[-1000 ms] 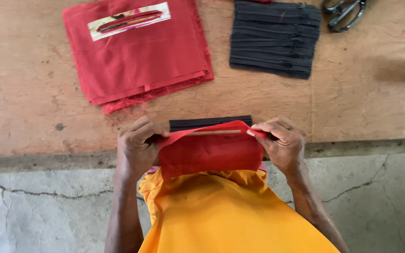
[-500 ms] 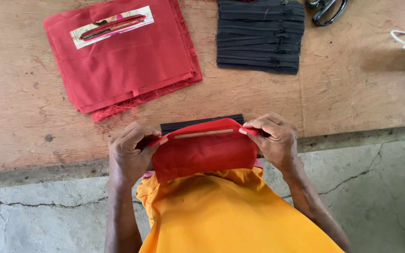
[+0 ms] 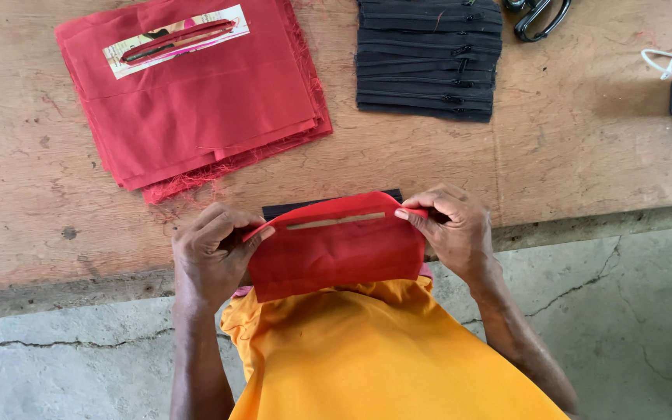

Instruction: The person repeatedly picks up a red fabric pouch and a black zipper, aligns the zipper with the pouch opening, and places the assembled pouch onto a stack. The person handles the pouches and zippers by hand throughout the process.

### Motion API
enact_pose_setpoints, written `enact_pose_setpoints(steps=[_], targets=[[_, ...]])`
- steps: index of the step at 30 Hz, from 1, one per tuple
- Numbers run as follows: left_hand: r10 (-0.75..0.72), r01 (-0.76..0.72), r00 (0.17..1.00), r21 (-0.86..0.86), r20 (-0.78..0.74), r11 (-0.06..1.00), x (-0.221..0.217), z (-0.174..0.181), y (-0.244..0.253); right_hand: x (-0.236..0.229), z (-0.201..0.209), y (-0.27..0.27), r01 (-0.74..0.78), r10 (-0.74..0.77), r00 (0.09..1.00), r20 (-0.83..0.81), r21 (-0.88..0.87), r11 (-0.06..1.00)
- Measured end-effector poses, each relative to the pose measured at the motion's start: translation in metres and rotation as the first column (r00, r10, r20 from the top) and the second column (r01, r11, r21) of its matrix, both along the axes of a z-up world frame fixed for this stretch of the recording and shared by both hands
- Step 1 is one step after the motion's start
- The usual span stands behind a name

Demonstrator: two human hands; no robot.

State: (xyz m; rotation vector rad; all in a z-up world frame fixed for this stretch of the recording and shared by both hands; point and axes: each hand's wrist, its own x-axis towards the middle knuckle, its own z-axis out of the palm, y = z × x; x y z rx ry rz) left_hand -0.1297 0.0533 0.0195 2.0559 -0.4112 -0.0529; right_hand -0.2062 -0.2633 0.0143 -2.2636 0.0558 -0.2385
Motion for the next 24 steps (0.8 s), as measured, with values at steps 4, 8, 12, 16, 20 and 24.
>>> enact_pose_setpoints(steps=[4,8,12,16,20,24], targets=[[0.037,-0.037,0.999,-0.035,0.010,0.999,-0.001,0.000,-0.001,0.002,0.001,0.001,0.080,-0.077,0.993,-0.091,0.021,0.997],[0.078,-0.078,0.997,-0.034,0.011,0.996,0.000,-0.001,-0.003,0.004,-0.002,0.001,0.131,-0.116,0.986,-0.115,0.127,0.983],[0.089,-0.087,0.995,-0.044,0.036,0.995,0.000,-0.002,-0.004,0.006,-0.007,0.002,0.163,-0.148,0.982,-0.115,0.132,0.978],[0.091,-0.091,0.995,-0.020,0.048,0.996,0.001,-0.002,-0.003,0.007,-0.008,0.002,0.175,-0.164,0.980,-0.111,0.101,0.979],[0.088,-0.087,0.995,-0.029,0.040,0.996,0.001,-0.003,-0.003,0.010,-0.004,0.002,0.148,-0.142,0.982,-0.128,0.040,0.988],[0.090,-0.089,0.995,-0.027,0.038,0.996,0.000,-0.004,-0.003,0.011,0.001,0.004,0.155,-0.150,0.979,-0.138,0.030,0.987]])
